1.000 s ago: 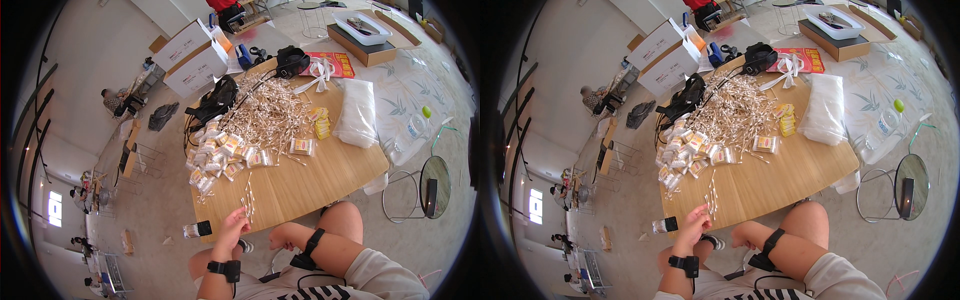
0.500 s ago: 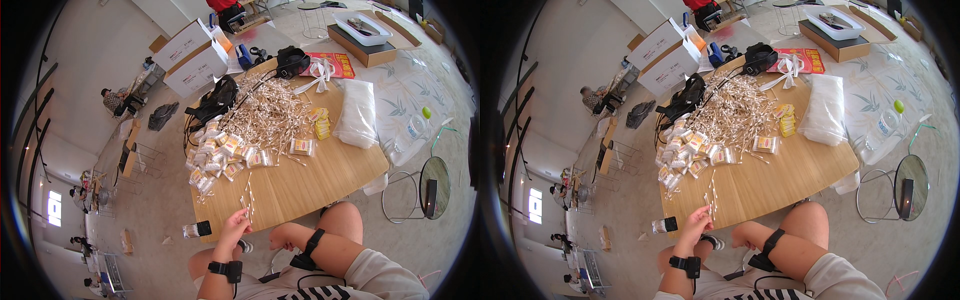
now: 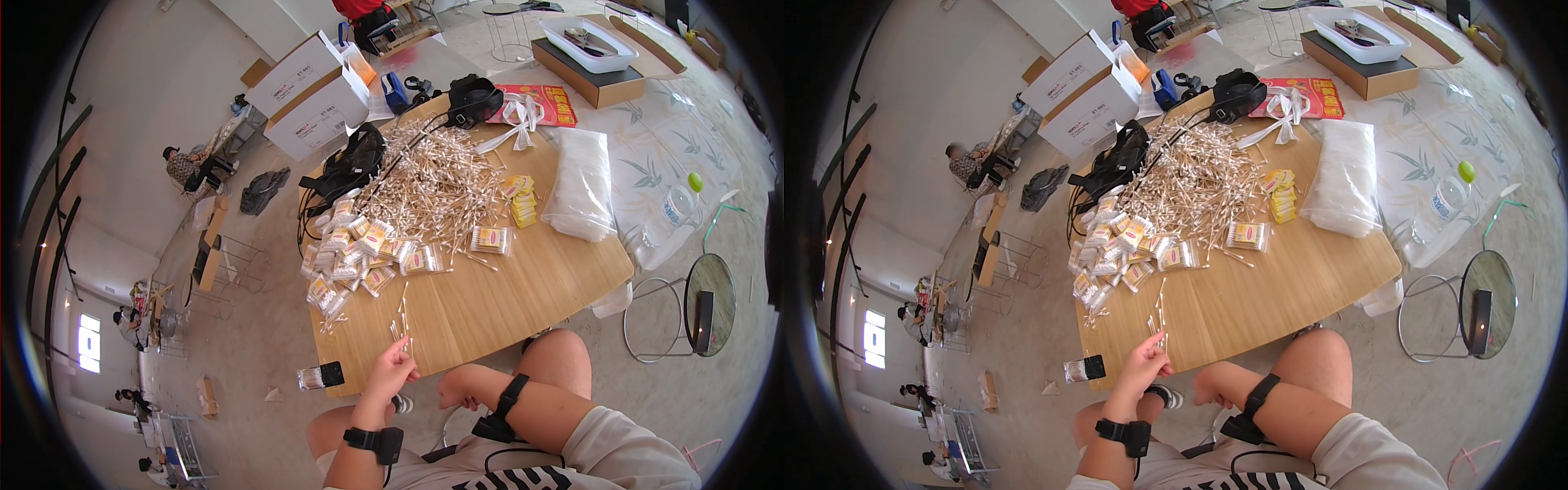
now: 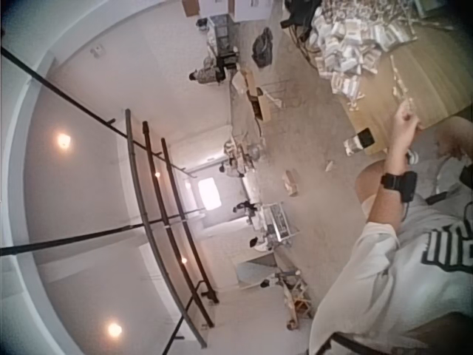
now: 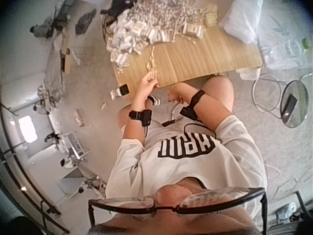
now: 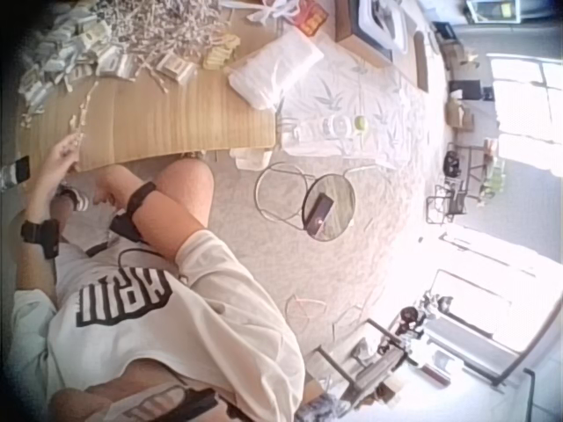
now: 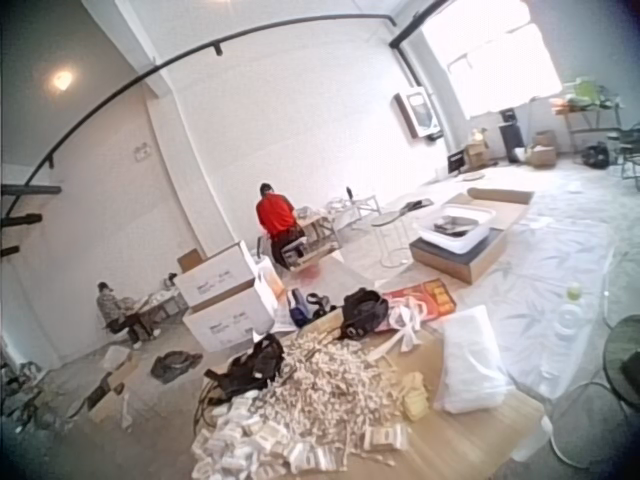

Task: Packing individual cotton swabs into small plastic bags.

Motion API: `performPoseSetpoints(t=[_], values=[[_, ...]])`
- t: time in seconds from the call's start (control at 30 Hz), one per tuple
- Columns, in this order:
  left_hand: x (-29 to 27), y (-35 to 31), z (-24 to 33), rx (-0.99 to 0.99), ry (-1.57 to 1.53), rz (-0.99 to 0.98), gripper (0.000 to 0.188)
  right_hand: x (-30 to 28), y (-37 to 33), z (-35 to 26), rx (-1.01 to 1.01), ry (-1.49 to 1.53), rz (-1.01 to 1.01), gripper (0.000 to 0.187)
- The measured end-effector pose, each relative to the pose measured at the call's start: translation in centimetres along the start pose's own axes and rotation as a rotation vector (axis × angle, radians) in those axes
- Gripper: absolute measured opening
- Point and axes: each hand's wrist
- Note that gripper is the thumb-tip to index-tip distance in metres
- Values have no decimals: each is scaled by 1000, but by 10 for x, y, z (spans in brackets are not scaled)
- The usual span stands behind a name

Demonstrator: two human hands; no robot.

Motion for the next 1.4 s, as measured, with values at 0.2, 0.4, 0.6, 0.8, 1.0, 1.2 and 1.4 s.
performPoseSetpoints(t=[0.2,0.4,0.6,0.8,1.0,1.2,1.4], values=[[-2,14,-5,300,209,167,47,0,-1,-6,1,-15,-5,45],[3,44,40,351,665,356,37,-1,5,-2,5,-12,-10,45],[-6,99,55,592,833,558,21,-3,-9,-13,-20,-61,34,46],[5,146,106,675,891,382,18,-1,-26,-21,-36,-91,79,44],[13,186,136,647,1311,591,22,-2,-41,-22,-99,-116,122,34],[-5,210,137,634,1458,529,22,-4,-50,-23,-139,-192,111,27],[-4,214,148,671,1404,488,13,-9,-53,-23,-138,-185,102,29]])
Point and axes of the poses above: each hand's wrist, its own y-axis towards the middle knuckle, its own x-axis out of the palm, z = x × y, and after that the axes turned 11 degrees about y, right-handed
